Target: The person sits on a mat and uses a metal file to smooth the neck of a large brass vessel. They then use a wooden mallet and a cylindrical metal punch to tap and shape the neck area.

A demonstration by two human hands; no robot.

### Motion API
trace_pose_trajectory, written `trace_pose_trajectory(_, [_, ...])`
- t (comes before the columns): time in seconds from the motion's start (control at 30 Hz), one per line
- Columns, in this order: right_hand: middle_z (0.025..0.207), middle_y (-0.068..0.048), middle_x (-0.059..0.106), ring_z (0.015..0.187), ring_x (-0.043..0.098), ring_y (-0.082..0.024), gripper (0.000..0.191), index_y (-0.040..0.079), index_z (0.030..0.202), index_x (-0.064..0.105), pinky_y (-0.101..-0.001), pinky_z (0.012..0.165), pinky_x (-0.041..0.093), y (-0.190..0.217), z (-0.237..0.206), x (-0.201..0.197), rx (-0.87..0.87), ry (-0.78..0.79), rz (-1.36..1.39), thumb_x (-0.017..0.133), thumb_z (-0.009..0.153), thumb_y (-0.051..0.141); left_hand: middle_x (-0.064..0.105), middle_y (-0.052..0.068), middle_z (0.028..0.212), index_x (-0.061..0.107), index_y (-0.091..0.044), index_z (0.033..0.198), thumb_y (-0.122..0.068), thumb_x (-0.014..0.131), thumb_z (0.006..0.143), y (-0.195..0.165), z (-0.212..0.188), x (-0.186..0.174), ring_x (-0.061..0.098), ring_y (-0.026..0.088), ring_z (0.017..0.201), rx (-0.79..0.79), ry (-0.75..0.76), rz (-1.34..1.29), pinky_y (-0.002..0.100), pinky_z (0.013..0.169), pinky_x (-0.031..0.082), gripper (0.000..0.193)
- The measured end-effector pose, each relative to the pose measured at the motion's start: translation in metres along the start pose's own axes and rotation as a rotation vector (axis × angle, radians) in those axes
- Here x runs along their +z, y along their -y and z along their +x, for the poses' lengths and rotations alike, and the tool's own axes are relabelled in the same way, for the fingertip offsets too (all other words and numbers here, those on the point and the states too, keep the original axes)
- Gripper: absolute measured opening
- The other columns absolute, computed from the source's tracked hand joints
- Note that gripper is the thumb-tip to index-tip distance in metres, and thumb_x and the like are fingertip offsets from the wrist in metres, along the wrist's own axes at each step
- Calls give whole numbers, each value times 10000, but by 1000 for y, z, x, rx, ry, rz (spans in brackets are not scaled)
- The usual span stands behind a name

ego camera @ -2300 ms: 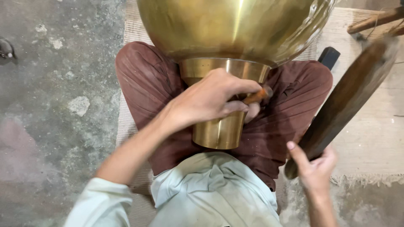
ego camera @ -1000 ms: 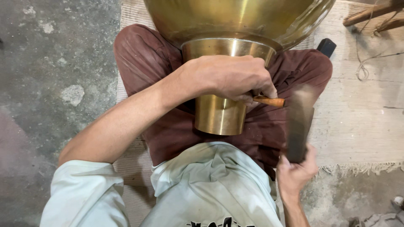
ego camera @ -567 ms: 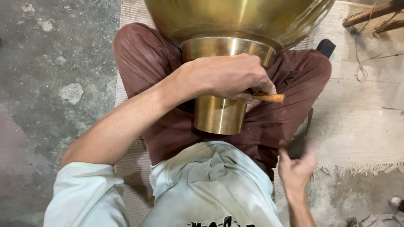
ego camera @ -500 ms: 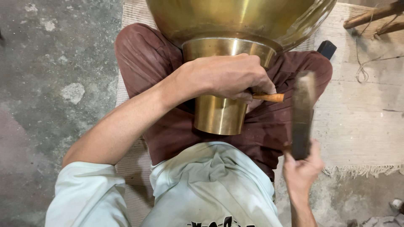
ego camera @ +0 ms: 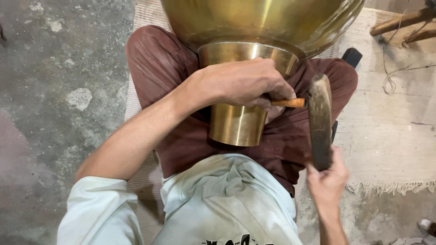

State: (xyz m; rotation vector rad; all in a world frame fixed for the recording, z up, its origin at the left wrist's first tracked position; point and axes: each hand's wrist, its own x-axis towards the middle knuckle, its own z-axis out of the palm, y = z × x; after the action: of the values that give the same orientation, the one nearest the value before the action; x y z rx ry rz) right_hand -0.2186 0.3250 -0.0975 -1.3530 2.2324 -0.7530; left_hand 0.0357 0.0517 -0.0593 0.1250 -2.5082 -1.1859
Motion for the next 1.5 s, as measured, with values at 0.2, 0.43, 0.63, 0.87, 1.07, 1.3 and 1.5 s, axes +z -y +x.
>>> trace_pose_trajectory(0.2, [760,-75,597,469,419,-142,166,-6,995,628,-269,403,313,0,8,-10,14,-129,66,788,977,30,767,131,1034,696,-32,1227,-54,847,760,3,-6,6,740,304,891,27,-130,-20,394,805,574,491])
trace_pose_trajectory(0.43, [858,-62,658,686,623,-117,190,49,1102,605,-250,596,522,17,26,-22,-119,-48,176,738,966,59,759,141,1049,693,-42,1253,-81,858,755,5,-14,11,724,325,885,-4,-192,6,404,819,562,527])
trace_pose_trajectory(0.63, [870,-94,654,695,628,-162,212,20,1137,606,-293,621,532,35,33,-27,-252,-44,-28,704,950,28,755,132,1084,680,-49,1264,-111,859,771,10,-19,13,722,320,917,18,-238,3,400,840,556,528])
trace_pose_trajectory(0.87, [796,-146,641,572,596,-215,211,-30,1086,604,-333,491,490,36,44,-35,-181,-3,-271,714,906,-40,753,122,1111,671,-55,1276,-87,835,802,10,-24,16,738,306,930,-34,-280,-88,390,818,580,502])
trace_pose_trajectory(1.07, [804,-81,673,596,646,-148,191,2,1140,628,-303,508,538,41,55,-48,-234,89,-85,665,954,-14,757,125,1093,672,-68,1281,-106,840,817,6,-31,20,756,283,951,-20,-403,-117,382,840,596,495])
trace_pose_trajectory(1.3, [872,-63,720,695,714,-116,99,9,1082,650,-262,621,591,50,71,-60,-319,95,47,736,1042,38,778,135,995,696,-100,1274,-199,829,825,5,-36,29,760,270,864,-199,-432,-78,403,799,579,479])
trace_pose_trajectory(1.5, [794,-123,678,610,624,-179,246,-52,1153,669,-298,558,475,75,81,-69,-291,81,-199,758,945,44,776,142,1035,693,-78,1278,-165,813,869,5,-46,34,768,261,871,-192,-497,-147,379,809,592,435])
